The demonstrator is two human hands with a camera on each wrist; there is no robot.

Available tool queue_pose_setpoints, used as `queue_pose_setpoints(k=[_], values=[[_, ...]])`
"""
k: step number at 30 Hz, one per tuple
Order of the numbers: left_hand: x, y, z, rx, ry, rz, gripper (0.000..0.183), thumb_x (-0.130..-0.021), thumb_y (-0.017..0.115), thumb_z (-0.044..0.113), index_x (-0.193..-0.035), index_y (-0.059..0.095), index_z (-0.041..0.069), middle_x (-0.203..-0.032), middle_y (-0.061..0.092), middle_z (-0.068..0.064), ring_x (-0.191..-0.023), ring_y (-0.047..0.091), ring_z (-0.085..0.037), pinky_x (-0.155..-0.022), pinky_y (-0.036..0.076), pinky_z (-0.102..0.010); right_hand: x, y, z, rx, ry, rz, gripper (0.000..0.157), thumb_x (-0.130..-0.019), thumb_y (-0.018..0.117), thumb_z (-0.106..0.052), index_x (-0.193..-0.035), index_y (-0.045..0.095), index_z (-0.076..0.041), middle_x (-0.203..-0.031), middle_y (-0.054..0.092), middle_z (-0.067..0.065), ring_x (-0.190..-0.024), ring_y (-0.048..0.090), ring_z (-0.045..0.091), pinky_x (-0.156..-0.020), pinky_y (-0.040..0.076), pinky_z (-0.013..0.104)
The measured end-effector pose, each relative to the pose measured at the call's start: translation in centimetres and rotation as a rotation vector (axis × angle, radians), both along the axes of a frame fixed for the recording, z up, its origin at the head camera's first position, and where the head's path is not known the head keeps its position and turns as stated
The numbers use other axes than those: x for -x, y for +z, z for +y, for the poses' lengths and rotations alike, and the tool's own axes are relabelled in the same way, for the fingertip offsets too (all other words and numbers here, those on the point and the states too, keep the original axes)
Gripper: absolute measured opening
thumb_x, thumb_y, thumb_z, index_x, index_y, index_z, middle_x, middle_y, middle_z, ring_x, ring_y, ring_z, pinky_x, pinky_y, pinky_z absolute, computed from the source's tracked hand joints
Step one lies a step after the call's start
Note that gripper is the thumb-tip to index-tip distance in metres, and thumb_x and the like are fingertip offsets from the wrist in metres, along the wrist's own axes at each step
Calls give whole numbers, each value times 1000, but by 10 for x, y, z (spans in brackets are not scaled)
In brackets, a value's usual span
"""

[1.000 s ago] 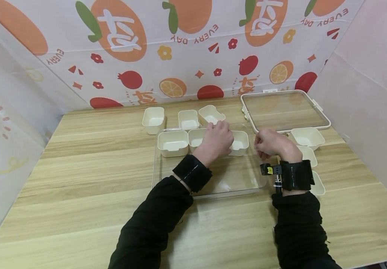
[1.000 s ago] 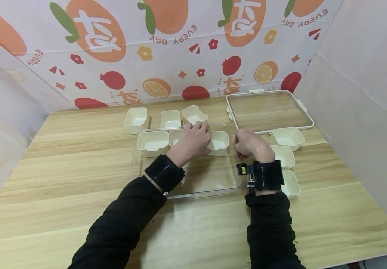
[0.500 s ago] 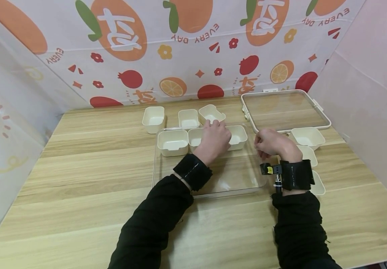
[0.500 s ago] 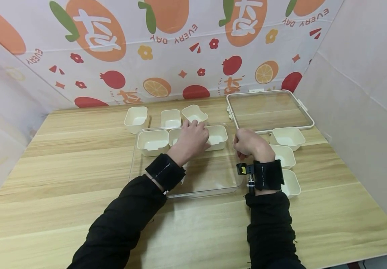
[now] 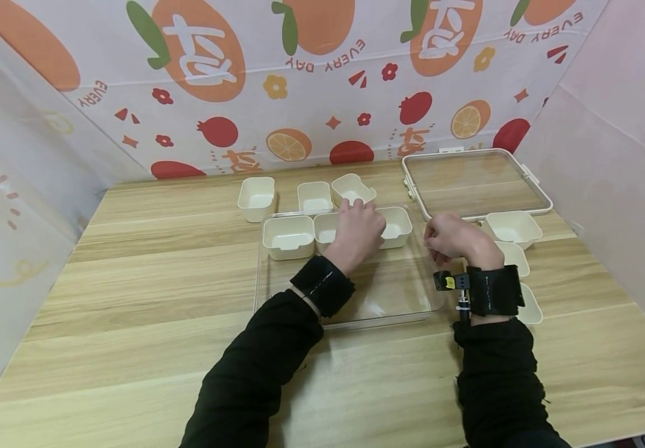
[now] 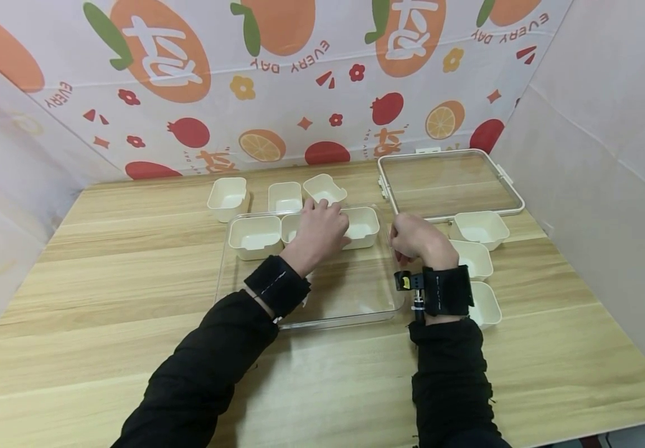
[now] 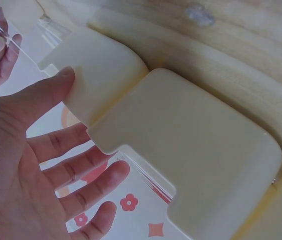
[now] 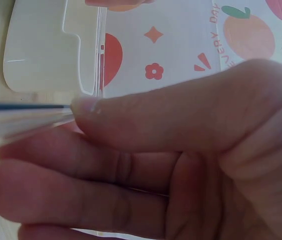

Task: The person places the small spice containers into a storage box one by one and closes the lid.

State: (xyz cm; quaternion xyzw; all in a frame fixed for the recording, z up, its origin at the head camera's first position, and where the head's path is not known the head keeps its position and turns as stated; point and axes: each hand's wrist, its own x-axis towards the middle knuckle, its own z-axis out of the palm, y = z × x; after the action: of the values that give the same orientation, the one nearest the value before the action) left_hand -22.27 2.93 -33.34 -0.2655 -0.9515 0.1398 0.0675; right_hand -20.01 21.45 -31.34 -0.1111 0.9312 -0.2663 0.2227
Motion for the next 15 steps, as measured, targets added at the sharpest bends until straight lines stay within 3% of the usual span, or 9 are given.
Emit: queue_pose_setpoints(k=[15], values=[[0, -2, 0, -28, -17, 11, 28, -79, 63, 46, -90, 68, 21, -93, 59, -2, -85, 51, -23, -78, 39, -41, 1, -2, -1, -6, 6, 12, 14, -88, 43, 0, -89, 55, 8, -64, 60, 11, -55, 58, 19, -53, 52, 33]])
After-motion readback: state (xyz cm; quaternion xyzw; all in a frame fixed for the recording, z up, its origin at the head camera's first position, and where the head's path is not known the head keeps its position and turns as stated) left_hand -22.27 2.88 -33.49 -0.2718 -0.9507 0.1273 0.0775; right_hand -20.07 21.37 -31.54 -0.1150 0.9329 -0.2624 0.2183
